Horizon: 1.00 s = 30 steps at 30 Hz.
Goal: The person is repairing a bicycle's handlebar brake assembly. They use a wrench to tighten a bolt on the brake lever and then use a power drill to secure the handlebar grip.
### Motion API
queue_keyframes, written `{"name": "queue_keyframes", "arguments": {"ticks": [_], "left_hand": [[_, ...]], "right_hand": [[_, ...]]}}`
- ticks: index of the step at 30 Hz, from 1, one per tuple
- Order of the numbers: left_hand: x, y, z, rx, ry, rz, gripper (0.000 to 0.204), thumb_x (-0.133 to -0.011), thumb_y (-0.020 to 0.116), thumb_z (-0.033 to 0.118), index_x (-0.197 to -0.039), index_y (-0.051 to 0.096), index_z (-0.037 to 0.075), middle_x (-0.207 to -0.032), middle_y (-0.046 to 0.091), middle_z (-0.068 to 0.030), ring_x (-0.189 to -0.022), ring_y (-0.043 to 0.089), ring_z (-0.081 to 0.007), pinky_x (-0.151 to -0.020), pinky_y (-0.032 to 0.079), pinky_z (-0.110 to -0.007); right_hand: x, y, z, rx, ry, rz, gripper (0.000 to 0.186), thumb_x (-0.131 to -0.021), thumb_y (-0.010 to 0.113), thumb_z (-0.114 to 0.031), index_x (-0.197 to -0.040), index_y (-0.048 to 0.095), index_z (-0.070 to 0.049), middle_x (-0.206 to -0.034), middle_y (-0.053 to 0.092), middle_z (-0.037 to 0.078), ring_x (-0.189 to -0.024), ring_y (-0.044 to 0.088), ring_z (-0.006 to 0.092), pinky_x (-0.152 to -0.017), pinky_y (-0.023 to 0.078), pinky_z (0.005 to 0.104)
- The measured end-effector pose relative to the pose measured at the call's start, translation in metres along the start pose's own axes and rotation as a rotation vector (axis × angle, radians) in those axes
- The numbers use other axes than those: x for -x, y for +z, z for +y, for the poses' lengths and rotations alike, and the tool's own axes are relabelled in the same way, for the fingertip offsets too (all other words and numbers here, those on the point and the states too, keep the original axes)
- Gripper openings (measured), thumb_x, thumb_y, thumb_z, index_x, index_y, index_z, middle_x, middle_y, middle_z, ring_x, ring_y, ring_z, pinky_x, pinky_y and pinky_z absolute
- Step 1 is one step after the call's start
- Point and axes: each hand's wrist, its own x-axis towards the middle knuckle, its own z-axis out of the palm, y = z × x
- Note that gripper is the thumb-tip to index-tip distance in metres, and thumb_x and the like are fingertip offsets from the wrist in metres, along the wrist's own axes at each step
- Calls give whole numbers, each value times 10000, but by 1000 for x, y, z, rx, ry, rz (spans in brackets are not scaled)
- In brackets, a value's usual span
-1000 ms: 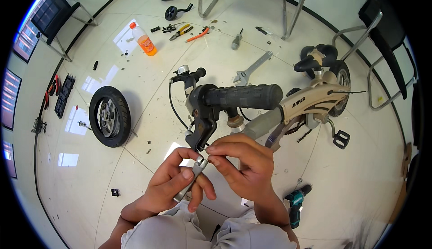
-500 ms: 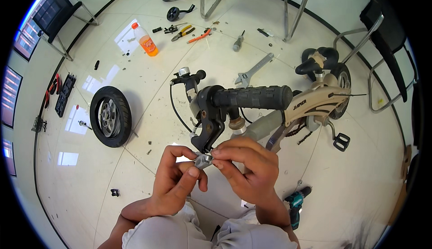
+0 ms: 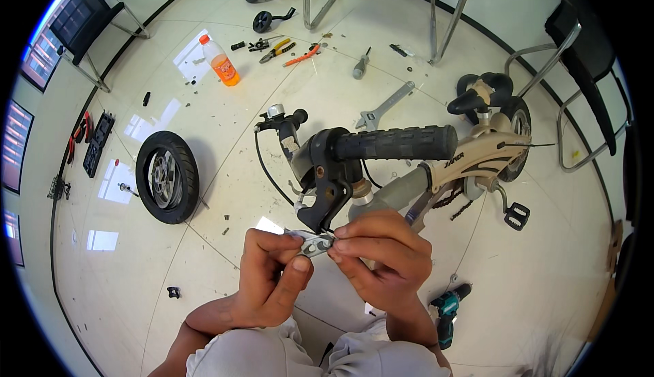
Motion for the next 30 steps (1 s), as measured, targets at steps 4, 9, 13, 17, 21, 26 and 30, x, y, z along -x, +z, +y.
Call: {"name": "queue_keyframes", "arguments": {"ticks": [4,9,13,17,21,26,30], "left_hand": [[-1,1,2,108,-97,14,237,-1031,474,61,-1193,306,14,-725,530,-53,-605,449,-89,-566,379,-258],[-1,1,6,271,-227,21,242,-1034,486,78,-1190,312,17,-714,527,-52,-624,471,-100,-567,382,-269],[-2,-1,2,243,-179,-5,237,-1032,490,75,-1194,327,16,-714,533,-59,-627,471,-101,-575,384,-268],[-2,-3,2,196,-182,-19,242,-1030,496,72,-1205,337,17,-726,542,-65,-629,471,-100,-582,385,-265],[-2,-3,4,181,-181,-23,262,-1028,498,65,-1221,326,21,-740,552,-68,-632,471,-100,-586,387,-267],[-1,3,1,312,-223,11,305,-1018,518,63,-1230,303,23,-759,569,-76,-636,486,-97,-590,406,-259],[2,7,-2,163,-159,42,318,-1007,525,58,-1231,301,23,-785,596,-85,-650,517,-102,-594,424,-254]], "right_hand": [[2,0,0,67,-31,29,300,-689,835,40,-943,719,-67,-903,720,56,-779,696,208,-616,557,276],[7,1,-3,120,-110,44,317,-685,847,30,-950,705,-71,-913,726,56,-807,700,207,-641,571,280],[9,1,-2,182,-154,50,317,-687,856,23,-952,700,-55,-921,732,64,-798,704,212,-643,582,284],[11,1,1,157,-156,63,326,-682,871,5,-956,701,-43,-932,738,76,-783,709,215,-641,587,294],[12,1,2,163,-176,71,327,-677,879,-5,-950,704,-49,-932,741,76,-787,711,214,-642,586,297],[12,2,-1,205,-183,63,320,-681,867,15,-947,705,-59,-953,738,67,-789,710,208,-667,582,289],[15,4,-5,161,-80,80,330,-703,847,37,-968,674,-58,-919,724,57,-774,705,206,-660,566,279]]}}
